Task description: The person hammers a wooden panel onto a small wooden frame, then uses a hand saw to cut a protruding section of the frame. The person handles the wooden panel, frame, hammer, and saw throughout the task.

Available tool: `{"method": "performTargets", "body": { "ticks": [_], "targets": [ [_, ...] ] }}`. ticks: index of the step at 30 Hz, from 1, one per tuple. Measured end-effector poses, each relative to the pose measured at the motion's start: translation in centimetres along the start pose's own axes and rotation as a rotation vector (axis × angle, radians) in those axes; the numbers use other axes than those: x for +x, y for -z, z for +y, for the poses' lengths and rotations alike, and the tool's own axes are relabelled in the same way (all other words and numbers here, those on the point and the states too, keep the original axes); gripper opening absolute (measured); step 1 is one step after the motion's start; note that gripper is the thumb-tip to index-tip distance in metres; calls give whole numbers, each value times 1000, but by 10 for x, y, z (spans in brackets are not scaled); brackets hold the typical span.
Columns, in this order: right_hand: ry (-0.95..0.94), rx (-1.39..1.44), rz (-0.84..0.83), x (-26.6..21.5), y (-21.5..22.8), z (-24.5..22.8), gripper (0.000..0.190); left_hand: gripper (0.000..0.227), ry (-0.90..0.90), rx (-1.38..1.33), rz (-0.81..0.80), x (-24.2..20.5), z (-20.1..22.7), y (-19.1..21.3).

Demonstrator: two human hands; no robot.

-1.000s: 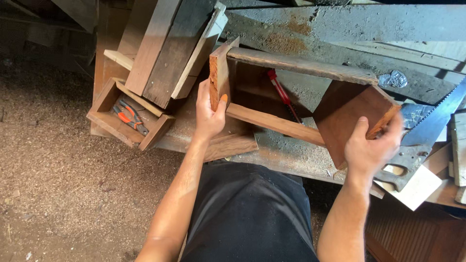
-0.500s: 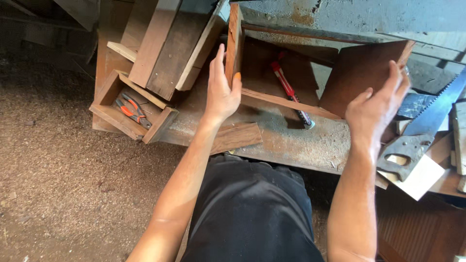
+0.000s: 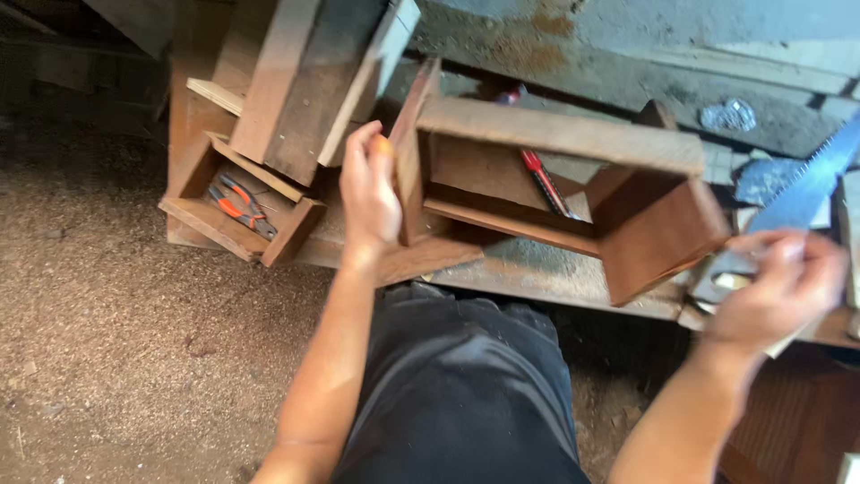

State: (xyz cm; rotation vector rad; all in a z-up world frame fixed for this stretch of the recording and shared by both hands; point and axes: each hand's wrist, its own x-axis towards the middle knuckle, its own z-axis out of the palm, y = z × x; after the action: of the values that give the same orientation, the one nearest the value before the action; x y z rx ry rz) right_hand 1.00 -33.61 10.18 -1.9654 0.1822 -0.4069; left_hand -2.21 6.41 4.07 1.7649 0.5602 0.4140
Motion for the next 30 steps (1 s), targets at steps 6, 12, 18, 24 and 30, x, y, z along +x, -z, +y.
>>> {"method": "performTargets", "body": {
  "ticks": [6,12,18,24,30],
  "targets": [
    [-437,-393,-438,43,-17,-8,56,66,99,483,-306,7,-11,0],
    [-270,-590,-583,10,-49,25,63,46,-44,448,-294,-22,-19,-12],
    [-51,-323,-418,19,-35,25,46,39,-146,232,-296,-3,6,-14],
    [277,-45,-212,44,-45,17,31,38,-332,72,-208,17,27,-17],
    [93,156,-167,53,-64,38,41,36,-194,-114,-101,12,-6,-31]
  ]
}}
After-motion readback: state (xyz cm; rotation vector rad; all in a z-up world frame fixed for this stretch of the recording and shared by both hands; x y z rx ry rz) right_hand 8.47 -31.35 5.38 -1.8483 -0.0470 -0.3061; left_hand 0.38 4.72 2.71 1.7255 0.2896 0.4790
